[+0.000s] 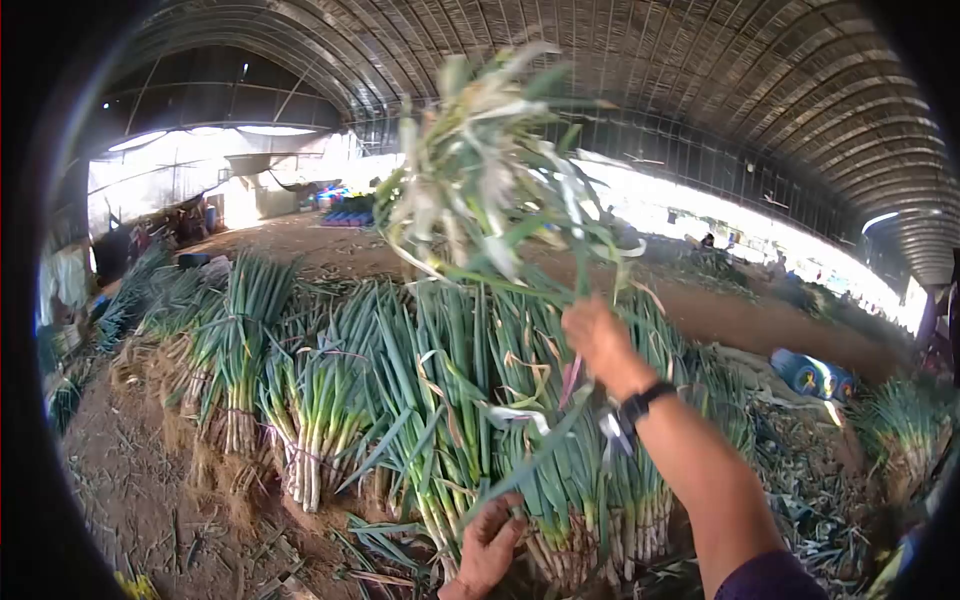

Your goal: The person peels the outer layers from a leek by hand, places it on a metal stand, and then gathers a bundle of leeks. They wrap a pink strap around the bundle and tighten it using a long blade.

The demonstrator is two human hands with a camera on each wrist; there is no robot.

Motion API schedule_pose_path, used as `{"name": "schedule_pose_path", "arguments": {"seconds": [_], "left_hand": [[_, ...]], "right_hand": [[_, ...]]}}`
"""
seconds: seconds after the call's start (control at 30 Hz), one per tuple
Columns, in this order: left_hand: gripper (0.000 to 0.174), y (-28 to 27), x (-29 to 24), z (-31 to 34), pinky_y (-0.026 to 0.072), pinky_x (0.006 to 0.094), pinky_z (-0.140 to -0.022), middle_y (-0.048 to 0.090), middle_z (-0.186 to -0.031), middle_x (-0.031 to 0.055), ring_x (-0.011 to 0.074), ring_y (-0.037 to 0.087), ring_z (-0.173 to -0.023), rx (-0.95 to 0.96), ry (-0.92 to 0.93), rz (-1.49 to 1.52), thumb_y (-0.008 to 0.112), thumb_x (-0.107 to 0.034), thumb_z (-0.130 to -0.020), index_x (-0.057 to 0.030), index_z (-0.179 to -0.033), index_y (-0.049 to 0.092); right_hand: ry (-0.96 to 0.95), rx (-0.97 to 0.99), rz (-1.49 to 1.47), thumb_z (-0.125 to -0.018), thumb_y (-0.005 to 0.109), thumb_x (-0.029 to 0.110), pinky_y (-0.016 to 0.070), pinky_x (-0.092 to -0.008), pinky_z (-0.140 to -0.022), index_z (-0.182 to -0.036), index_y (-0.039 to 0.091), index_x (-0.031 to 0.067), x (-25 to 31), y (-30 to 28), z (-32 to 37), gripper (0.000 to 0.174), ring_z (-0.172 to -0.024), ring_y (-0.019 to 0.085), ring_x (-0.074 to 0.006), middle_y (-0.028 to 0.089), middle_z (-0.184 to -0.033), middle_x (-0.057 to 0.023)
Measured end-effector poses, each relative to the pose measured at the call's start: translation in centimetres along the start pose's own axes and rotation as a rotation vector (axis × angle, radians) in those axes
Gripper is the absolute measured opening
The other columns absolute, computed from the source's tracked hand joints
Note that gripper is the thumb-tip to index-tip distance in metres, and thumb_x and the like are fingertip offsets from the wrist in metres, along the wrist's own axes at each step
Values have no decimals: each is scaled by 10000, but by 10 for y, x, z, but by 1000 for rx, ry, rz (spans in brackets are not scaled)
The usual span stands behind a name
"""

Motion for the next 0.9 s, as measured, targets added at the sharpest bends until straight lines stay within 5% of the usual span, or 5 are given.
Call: {"name": "schedule_pose_path", "arguments": {"seconds": [0.2,0.37,0.67,0.8,0.9], "left_hand": [[337,31,140,61,443,317,-837,590,-1081,88,203,556,-1007,338,-39,-38,584,-231,-877,14,-1107,557],[397,60,284,143,439,360,-750,610,-995,75,200,572,-896,644,-841,-527,577,-339,-881,-39,-1141,559],[363,62,406,174,463,330,-676,636,-805,113,185,597,-773,820,-779,-920,574,-261,-808,44,-998,622],[311,43,423,213,433,324,-639,582,-790,53,168,539,-705,484,-1173,-911,540,-205,-836,19,-1042,598],[305,65,432,251,430,327,-669,580,-829,63,177,539,-744,579,-1194,-960,535,-196,-842,16,-1053,595]], "right_hand": [[180,-238,305,-880,562,292,512,-345,-733,-1055,582,9,-67,-213,244,333,-838,638,-216,641,-915,-100],[9,-1010,142,-883,518,241,496,-318,-624,-1091,542,53,-28,-486,591,281,-700,593,-179,604,-803,-64],[571,-2035,370,-849,514,238,467,-336,-586,-999,613,69,-224,-484,1216,247,-628,564,-212,622,-787,-79],[-554,-1709,-772,-843,508,231,474,-357,-604,-978,633,62,-372,-461,1228,250,-631,569,-236,632,-778,-92],[835,-1811,476,-835,511,234,481,-366,-675,-944,656,47,-345,-446,1228,261,-701,600,-262,653,-799,-127]]}}
Point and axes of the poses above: each hand's wrist, its own z-axis away from the middle knuckle, its own y-axis out of the palm, x = y × z, the point moved 10 cm from there along -z, towards the middle knuckle
